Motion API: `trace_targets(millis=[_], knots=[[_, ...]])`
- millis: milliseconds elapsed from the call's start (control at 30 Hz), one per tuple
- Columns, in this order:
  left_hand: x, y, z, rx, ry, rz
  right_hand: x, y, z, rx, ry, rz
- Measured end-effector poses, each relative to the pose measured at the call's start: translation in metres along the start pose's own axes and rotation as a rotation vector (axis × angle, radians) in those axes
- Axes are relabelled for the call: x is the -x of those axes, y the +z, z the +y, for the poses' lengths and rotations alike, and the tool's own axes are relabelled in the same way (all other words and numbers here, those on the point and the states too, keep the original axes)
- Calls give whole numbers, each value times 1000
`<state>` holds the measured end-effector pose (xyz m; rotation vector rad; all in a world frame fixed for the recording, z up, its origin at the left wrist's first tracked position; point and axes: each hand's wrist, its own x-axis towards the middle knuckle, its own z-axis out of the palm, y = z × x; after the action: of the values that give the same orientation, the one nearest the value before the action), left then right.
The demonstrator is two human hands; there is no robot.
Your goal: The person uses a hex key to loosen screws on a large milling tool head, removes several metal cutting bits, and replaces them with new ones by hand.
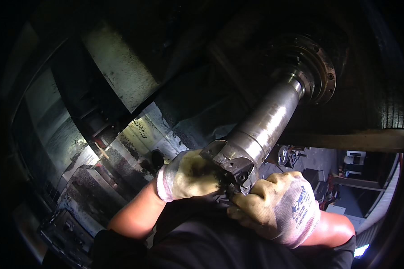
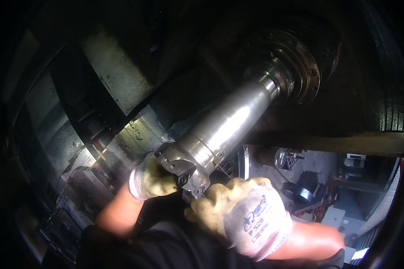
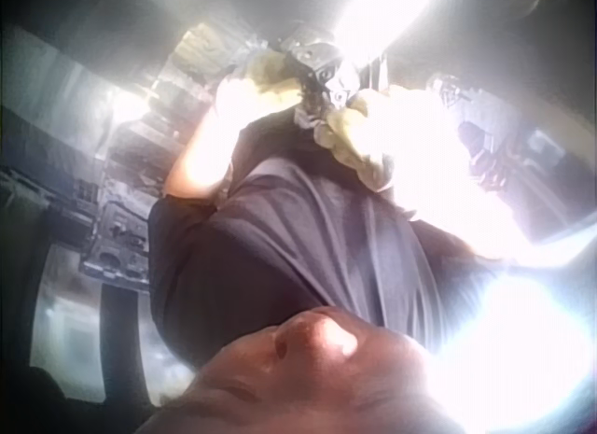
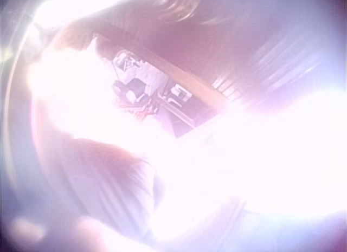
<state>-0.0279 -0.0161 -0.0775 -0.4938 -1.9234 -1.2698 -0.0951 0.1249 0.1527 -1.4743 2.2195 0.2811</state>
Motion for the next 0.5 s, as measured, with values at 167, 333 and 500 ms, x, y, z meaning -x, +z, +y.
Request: trace_targets(millis=[167, 333, 500], knots=[[-8, -5, -1, 90, 9, -49, -3, 9, -4, -267, 56, 60], [-15, -1, 0, 699, -330, -63, 7, 61, -8, -349, 39, 583], [-19, -3, -2, 904, -440, -77, 9, 84, -18, -328, 60, 806]])
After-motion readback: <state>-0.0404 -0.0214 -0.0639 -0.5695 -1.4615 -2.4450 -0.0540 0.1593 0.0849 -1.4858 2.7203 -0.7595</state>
